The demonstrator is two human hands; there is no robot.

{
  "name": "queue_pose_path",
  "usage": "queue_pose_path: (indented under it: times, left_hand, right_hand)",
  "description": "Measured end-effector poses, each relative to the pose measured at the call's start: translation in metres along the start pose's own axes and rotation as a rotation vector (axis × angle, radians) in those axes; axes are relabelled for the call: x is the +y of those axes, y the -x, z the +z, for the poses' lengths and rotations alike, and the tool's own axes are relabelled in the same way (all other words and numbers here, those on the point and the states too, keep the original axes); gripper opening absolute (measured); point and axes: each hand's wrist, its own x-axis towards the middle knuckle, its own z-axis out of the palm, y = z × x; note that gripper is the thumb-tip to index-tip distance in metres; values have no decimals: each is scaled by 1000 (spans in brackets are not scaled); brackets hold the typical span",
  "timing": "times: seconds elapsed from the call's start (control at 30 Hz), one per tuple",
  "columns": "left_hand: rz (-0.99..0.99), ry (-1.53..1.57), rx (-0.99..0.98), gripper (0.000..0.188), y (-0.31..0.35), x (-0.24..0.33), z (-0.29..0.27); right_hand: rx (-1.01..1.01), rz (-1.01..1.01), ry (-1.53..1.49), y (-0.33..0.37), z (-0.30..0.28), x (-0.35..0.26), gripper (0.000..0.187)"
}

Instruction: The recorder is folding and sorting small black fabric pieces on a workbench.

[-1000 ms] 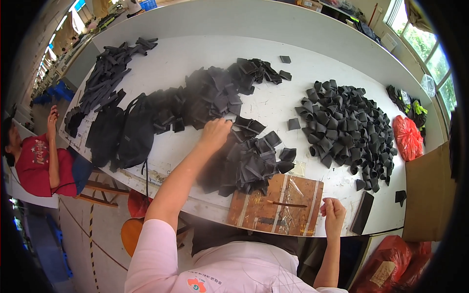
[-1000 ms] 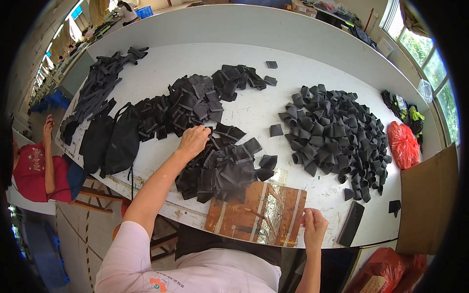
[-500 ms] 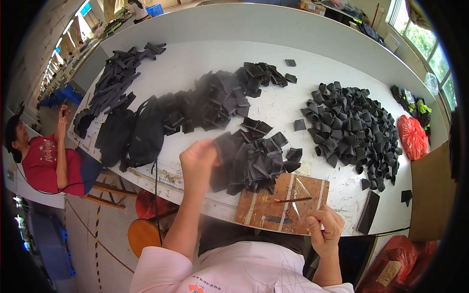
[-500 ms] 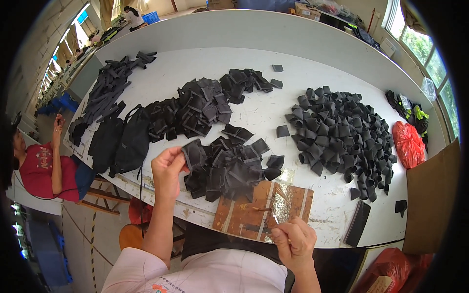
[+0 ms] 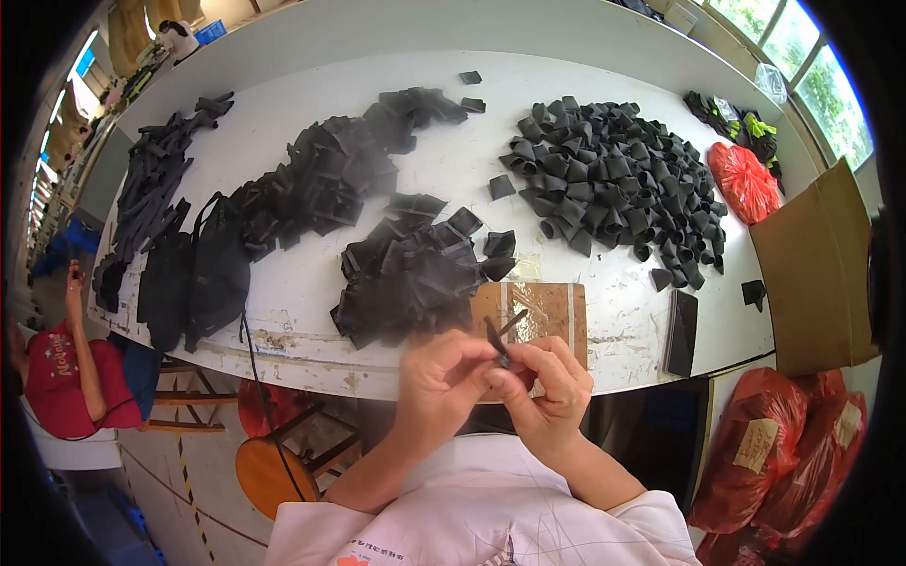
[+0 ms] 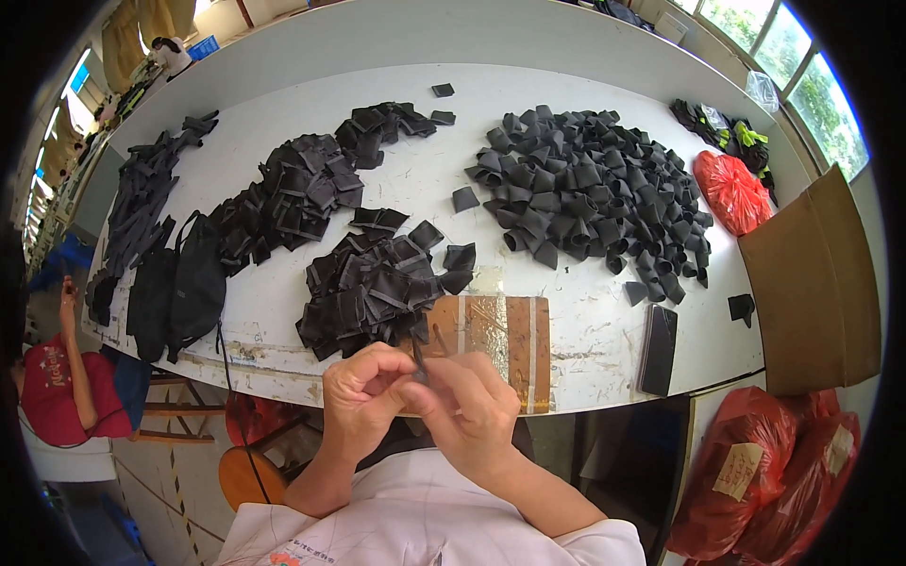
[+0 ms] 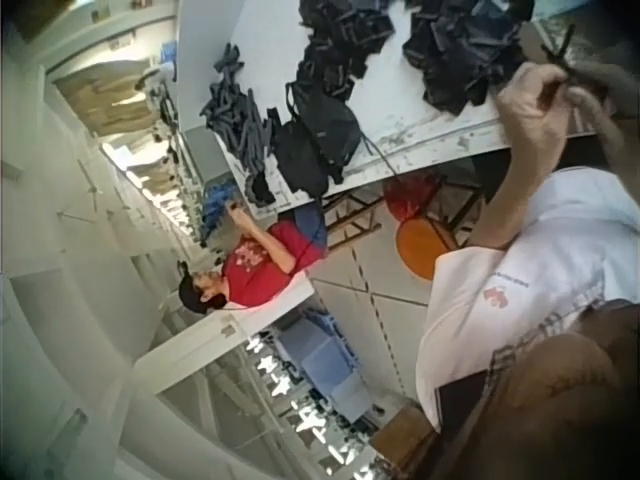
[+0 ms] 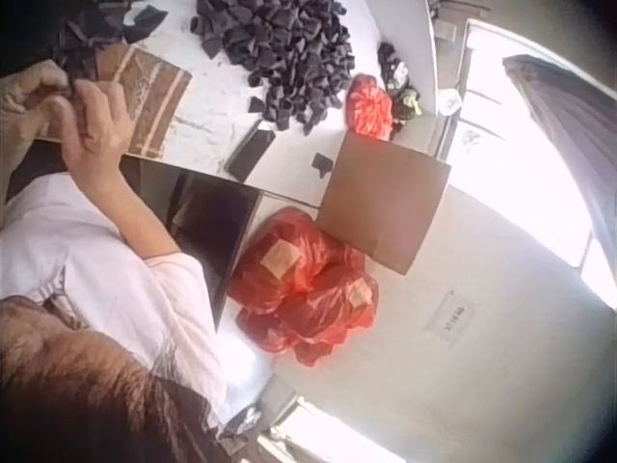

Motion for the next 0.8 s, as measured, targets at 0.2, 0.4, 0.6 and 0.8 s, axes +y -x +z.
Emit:
queue_pose_path:
  times: [0.2, 0.4, 0.6, 0.8]
  left_hand:
    - [384, -562, 229, 9, 12, -21, 16]
    - [-460, 641, 31, 15, 1, -5, 2]
    - [-306, 512, -50, 14, 1, -11, 5]
    - [-194, 564, 113, 12, -4, -5, 21]
  right_hand:
    - [41, -141, 195, 2, 9, 11, 15]
    - [28, 237, -194, 10, 8, 31, 8]
    - [-213, 972, -1524, 12, -8, 34, 9]
    - [-252, 748, -1020, -11, -21, 9, 22]
